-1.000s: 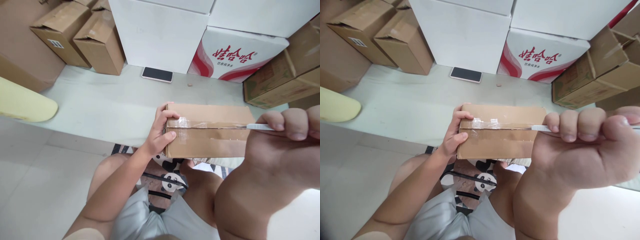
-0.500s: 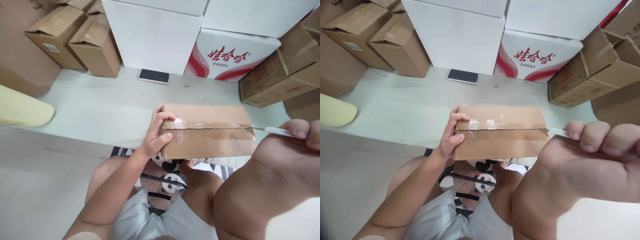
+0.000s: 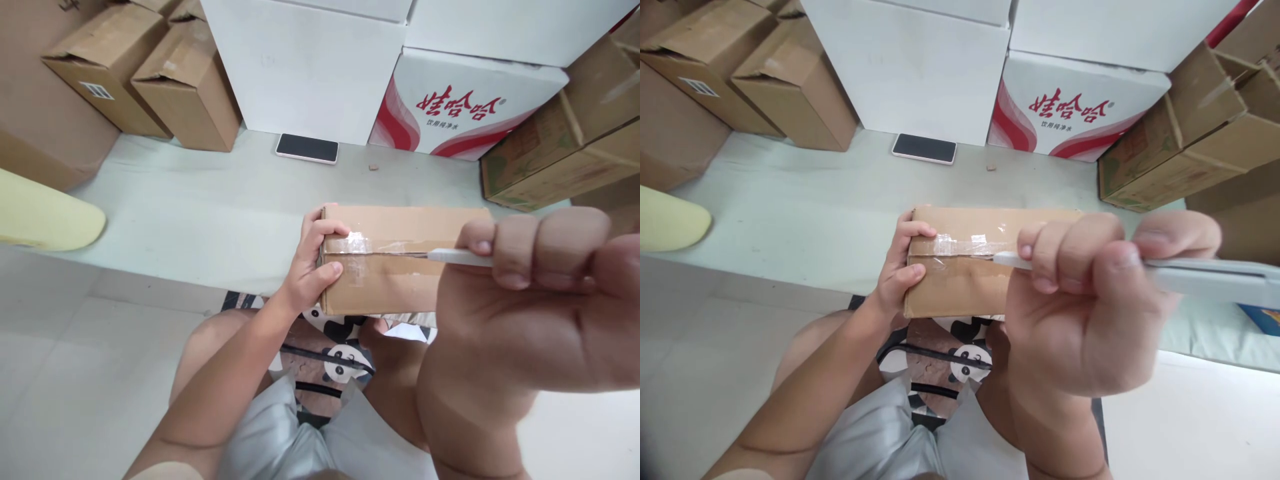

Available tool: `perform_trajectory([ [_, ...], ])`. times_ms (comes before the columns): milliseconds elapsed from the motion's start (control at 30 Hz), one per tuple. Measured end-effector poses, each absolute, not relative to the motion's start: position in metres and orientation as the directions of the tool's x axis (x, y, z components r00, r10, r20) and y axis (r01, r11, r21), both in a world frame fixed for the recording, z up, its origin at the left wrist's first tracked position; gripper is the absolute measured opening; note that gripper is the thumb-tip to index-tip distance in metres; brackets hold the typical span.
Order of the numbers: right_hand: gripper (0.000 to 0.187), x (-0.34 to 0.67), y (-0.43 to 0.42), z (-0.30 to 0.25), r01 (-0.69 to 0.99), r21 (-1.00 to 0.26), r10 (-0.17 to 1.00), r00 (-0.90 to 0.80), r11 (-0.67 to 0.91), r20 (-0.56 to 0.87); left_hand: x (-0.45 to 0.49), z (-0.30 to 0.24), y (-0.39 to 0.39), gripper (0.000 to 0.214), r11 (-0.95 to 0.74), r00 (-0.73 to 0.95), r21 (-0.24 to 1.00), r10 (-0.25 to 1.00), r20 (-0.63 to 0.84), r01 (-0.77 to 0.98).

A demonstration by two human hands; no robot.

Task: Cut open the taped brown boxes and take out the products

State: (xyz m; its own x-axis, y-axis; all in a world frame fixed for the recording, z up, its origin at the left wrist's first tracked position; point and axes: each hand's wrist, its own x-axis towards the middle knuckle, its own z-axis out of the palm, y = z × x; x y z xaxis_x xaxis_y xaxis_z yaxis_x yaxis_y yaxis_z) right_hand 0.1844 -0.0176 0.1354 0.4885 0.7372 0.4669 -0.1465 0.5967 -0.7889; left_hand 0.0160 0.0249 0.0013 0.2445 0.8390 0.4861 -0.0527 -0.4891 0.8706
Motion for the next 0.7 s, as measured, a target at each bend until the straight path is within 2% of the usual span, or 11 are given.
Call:
perform_trajectory([
  [33, 0.043, 0.181, -0.017, 0.134, -0.155, -0.776, 0.738, 0.466, 0.611, 0.488, 0.016, 0.001, 0.025, 0.052, -0.491, 0.242, 0.869, 0.838, 0.489, -0.053],
  [233, 0.036, 0.168, -0.017, 0.130, 0.026, -0.847, 0.769, 0.404, 0.531, 0.495, 0.016, 0.002, 0.023, 0.054, -0.476, 0.236, 0.878, 0.849, 0.472, -0.044],
  [700, 0.044, 0.163, -0.011, 0.116, -0.066, -0.787, 0.744, 0.383, 0.614, 0.548, 0.016, 0.001, 0.024, 0.055, -0.477, 0.252, 0.878, 0.845, 0.471, -0.043],
])
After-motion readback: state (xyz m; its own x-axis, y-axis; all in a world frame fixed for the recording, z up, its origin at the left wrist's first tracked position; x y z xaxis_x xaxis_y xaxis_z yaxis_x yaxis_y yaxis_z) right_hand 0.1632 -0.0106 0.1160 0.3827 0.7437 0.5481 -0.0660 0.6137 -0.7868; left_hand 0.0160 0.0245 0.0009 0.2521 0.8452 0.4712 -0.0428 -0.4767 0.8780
